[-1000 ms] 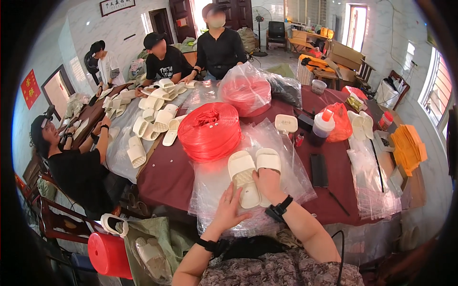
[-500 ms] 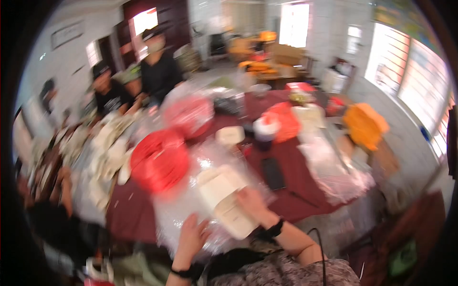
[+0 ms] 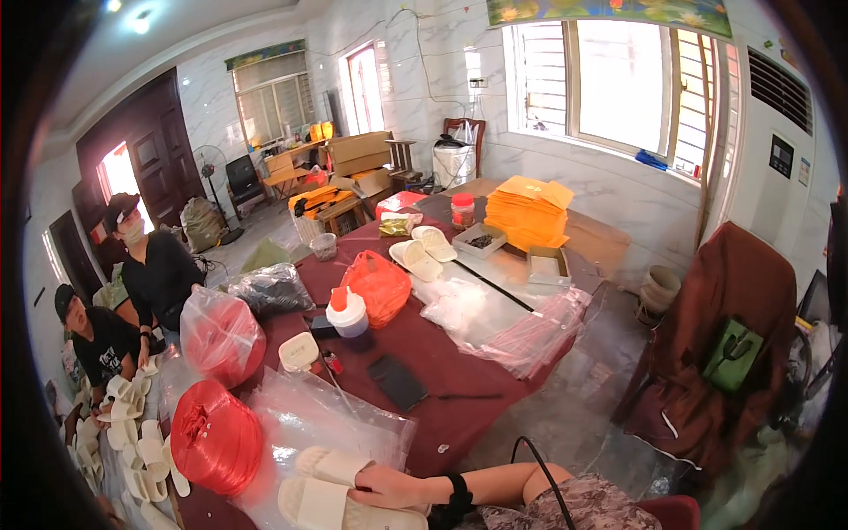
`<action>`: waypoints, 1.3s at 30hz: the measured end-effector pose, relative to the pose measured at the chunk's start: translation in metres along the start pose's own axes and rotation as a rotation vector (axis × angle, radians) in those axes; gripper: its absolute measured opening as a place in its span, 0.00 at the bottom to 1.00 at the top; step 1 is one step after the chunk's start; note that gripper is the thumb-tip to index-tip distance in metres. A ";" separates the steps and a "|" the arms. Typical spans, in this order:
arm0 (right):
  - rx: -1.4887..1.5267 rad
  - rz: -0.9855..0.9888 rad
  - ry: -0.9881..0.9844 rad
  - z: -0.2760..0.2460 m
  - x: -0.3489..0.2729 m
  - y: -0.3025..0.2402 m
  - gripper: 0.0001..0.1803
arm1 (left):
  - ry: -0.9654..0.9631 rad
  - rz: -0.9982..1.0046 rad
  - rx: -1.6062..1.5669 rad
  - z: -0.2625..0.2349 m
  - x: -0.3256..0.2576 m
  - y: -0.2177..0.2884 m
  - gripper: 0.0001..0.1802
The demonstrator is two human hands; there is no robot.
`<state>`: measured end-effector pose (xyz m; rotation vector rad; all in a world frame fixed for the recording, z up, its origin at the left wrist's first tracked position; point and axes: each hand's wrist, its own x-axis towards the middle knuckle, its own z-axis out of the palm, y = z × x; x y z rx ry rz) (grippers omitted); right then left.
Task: The recorder packages white sandals into plastic bags and places them into a larger transport sack.
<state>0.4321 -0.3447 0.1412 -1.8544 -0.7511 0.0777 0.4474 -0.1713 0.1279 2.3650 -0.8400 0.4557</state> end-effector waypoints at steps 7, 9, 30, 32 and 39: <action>-0.009 -0.060 0.010 0.000 -0.012 -0.009 0.22 | 0.082 0.102 -0.143 0.015 0.039 -0.002 0.18; 0.022 -0.065 -0.019 -0.002 -0.015 -0.018 0.22 | 0.109 0.112 -0.177 0.017 0.048 -0.002 0.17; -0.505 -0.086 -0.210 -0.013 -0.023 0.000 0.19 | 0.254 -0.515 -0.128 -0.070 -0.060 0.010 0.13; -0.531 -0.049 -0.159 -0.013 -0.008 -0.004 0.19 | 0.240 -0.394 -0.011 -0.067 -0.059 0.013 0.13; -0.581 -0.099 -0.122 0.016 0.027 -0.004 0.18 | 0.223 -0.336 0.113 -0.064 -0.047 0.030 0.16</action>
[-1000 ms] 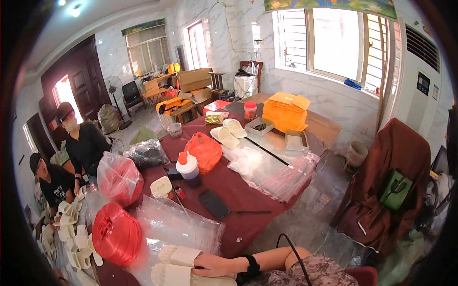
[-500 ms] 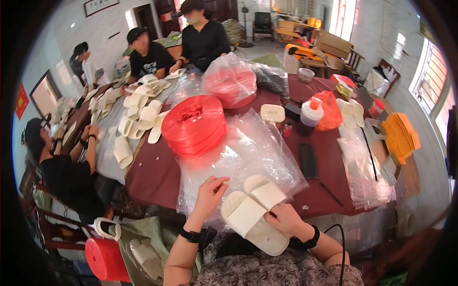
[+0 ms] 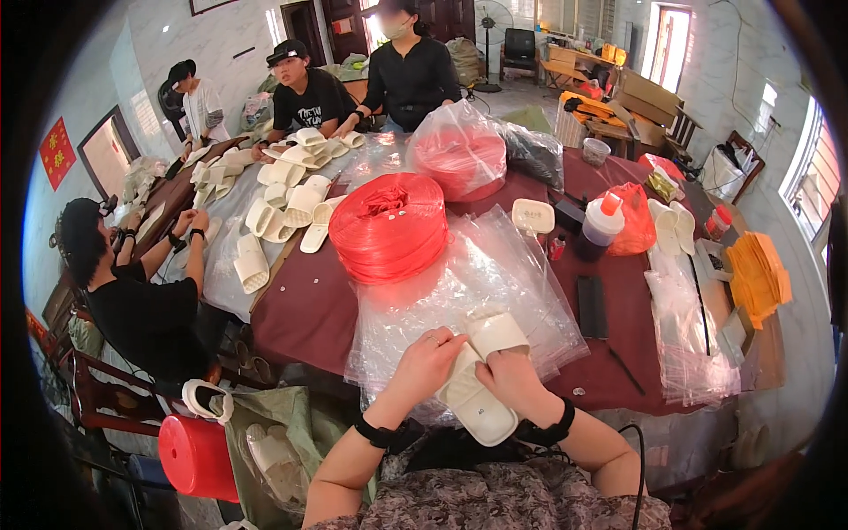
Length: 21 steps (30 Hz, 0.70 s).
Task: The recorder packages white sandals into plastic bags and places them into a larger transport sack.
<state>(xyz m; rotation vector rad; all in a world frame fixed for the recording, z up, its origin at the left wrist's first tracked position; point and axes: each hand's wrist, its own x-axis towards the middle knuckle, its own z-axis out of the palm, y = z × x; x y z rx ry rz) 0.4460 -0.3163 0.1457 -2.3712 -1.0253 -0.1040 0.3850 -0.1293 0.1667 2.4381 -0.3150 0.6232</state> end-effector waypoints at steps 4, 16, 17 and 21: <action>0.066 -0.015 0.023 0.014 0.021 0.000 0.17 | 0.045 -0.007 0.005 -0.005 -0.005 0.000 0.16; 0.062 0.101 -0.047 0.015 -0.017 -0.017 0.13 | -0.125 -0.096 0.020 -0.045 -0.039 0.038 0.26; 0.046 0.139 -0.090 0.019 -0.013 -0.015 0.13 | -0.065 -0.083 0.117 -0.043 -0.030 0.042 0.30; 0.061 0.002 0.087 0.034 -0.006 -0.010 0.14 | -0.167 0.006 0.158 -0.025 -0.021 0.032 0.34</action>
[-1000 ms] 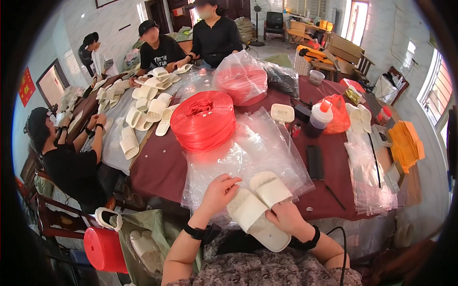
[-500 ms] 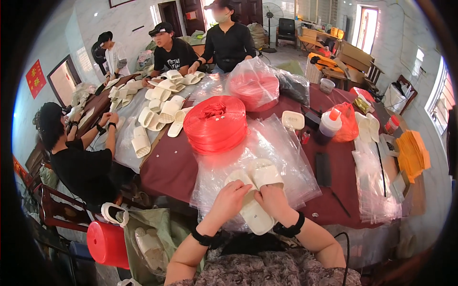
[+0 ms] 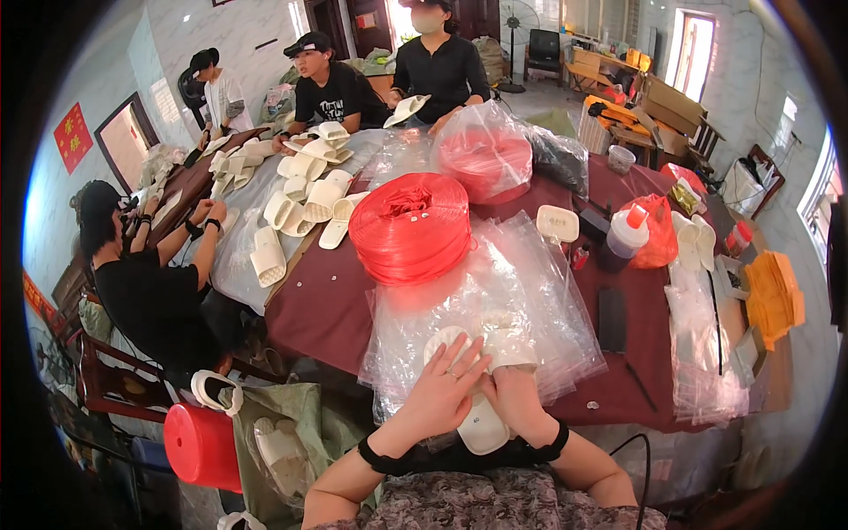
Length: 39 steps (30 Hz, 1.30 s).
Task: The recorder packages white sandals into plastic bags and places them into a larger transport sack.
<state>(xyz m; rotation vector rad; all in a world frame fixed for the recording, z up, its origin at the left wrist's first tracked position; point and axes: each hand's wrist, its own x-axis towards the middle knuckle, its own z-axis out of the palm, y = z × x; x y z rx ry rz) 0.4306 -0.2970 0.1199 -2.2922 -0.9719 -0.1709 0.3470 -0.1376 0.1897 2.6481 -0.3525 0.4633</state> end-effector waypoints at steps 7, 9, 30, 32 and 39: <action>-0.066 0.017 -0.151 0.013 0.000 -0.007 0.09 | -0.029 0.045 -0.145 0.032 0.003 -0.011 0.28; -0.149 -0.076 -0.130 0.022 0.001 -0.002 0.09 | -0.015 0.026 -0.268 0.032 0.004 -0.011 0.27; 0.207 0.068 0.078 0.019 0.016 -0.021 0.09 | 0.424 -0.878 -1.580 0.035 -0.075 -0.043 0.41; 0.247 -0.011 0.213 0.018 0.017 -0.026 0.10 | 0.273 -0.705 -1.857 0.046 -0.069 -0.030 0.41; 0.307 -0.021 0.237 0.031 0.018 0.000 0.14 | -0.086 -0.829 -1.996 0.060 -0.085 -0.006 0.36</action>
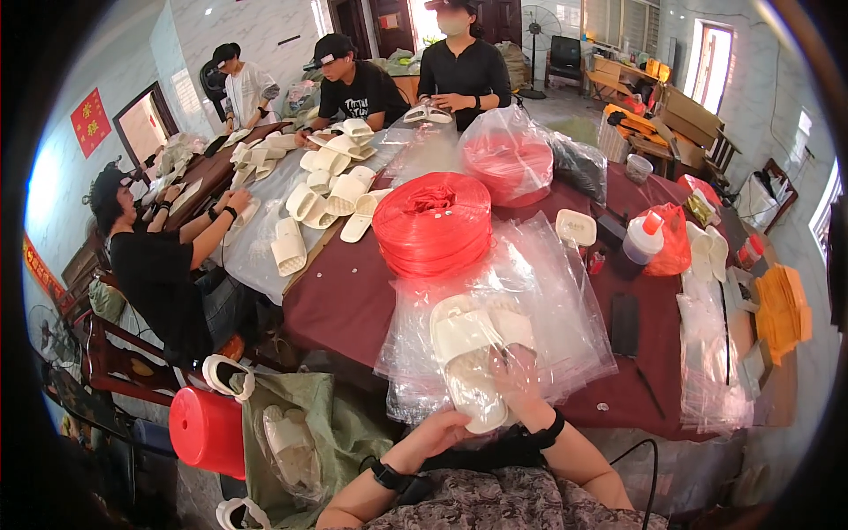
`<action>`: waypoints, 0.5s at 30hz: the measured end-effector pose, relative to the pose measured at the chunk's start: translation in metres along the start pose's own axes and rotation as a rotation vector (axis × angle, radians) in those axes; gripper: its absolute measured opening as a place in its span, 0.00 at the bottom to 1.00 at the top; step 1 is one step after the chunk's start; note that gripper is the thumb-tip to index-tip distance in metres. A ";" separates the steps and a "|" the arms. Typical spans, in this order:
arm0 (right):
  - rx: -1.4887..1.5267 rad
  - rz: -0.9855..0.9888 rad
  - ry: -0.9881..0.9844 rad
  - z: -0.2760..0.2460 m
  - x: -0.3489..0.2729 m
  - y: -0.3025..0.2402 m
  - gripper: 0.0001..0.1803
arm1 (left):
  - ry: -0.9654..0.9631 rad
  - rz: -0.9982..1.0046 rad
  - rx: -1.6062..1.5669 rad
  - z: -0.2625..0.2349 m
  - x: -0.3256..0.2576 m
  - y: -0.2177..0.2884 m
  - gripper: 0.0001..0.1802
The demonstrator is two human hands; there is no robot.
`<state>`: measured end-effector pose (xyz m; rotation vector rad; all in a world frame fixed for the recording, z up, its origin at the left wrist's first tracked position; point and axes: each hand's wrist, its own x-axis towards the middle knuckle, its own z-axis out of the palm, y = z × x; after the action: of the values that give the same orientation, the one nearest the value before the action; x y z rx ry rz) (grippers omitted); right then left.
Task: The recorder packages white sandals into plastic bags and places them into a larger transport sack.
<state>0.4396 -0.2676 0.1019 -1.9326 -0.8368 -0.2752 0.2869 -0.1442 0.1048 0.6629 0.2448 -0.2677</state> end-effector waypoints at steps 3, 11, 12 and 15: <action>-0.269 -0.048 -0.002 -0.003 0.005 0.007 0.14 | -0.124 -0.069 -0.077 0.000 -0.010 -0.012 0.40; -0.088 0.181 -0.202 -0.001 0.025 0.012 0.15 | -0.210 -0.124 -0.218 -0.014 -0.032 -0.014 0.43; -0.089 0.182 -0.202 0.002 0.019 0.012 0.15 | -0.168 -0.086 -0.237 -0.016 -0.031 -0.013 0.43; -0.064 -0.051 -0.175 0.006 -0.006 0.005 0.22 | -0.123 -0.010 -0.221 -0.017 -0.032 -0.006 0.42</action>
<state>0.4378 -0.2666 0.0929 -2.0181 -1.0031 -0.1664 0.2530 -0.1325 0.0984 0.4246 0.1573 -0.2850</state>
